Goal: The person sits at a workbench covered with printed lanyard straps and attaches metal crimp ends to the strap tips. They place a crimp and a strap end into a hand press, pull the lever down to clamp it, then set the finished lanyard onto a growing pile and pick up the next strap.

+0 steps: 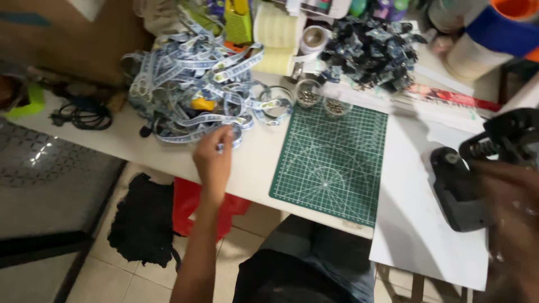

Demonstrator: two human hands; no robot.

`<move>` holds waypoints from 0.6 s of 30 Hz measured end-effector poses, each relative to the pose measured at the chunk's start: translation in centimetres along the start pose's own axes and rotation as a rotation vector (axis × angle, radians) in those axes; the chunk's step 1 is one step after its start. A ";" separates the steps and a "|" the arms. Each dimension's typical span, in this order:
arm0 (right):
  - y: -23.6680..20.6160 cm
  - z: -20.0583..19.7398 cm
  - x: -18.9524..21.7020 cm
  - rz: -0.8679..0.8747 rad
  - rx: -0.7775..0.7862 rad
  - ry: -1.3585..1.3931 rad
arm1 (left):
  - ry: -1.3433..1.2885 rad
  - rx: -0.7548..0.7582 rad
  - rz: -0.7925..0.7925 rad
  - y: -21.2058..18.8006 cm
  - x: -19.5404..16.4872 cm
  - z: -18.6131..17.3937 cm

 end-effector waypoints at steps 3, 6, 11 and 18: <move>4.7 12.7 5.3 -0.041 0.416 0.080 | 0.074 0.023 0.121 -1.7 -1.3 0.1; 6.5 23.4 8.5 -0.213 0.561 -0.066 | 0.038 -0.006 0.313 -2.1 -3.1 -0.4; 6.7 32.7 10.0 -0.391 0.599 -0.249 | 0.027 -0.014 0.372 -1.5 -3.5 -1.5; 6.3 33.3 11.0 -0.274 0.763 -0.346 | -0.044 -0.217 0.134 -1.0 1.6 -3.6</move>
Point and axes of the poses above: each hand's wrist, its own y-axis towards the middle knuckle, its own z-axis out of the palm, x = y × z, the point moved 8 cm from there along y, towards the middle knuckle, and after that the axes turned 4 degrees about -x, right-handed, at the moved point
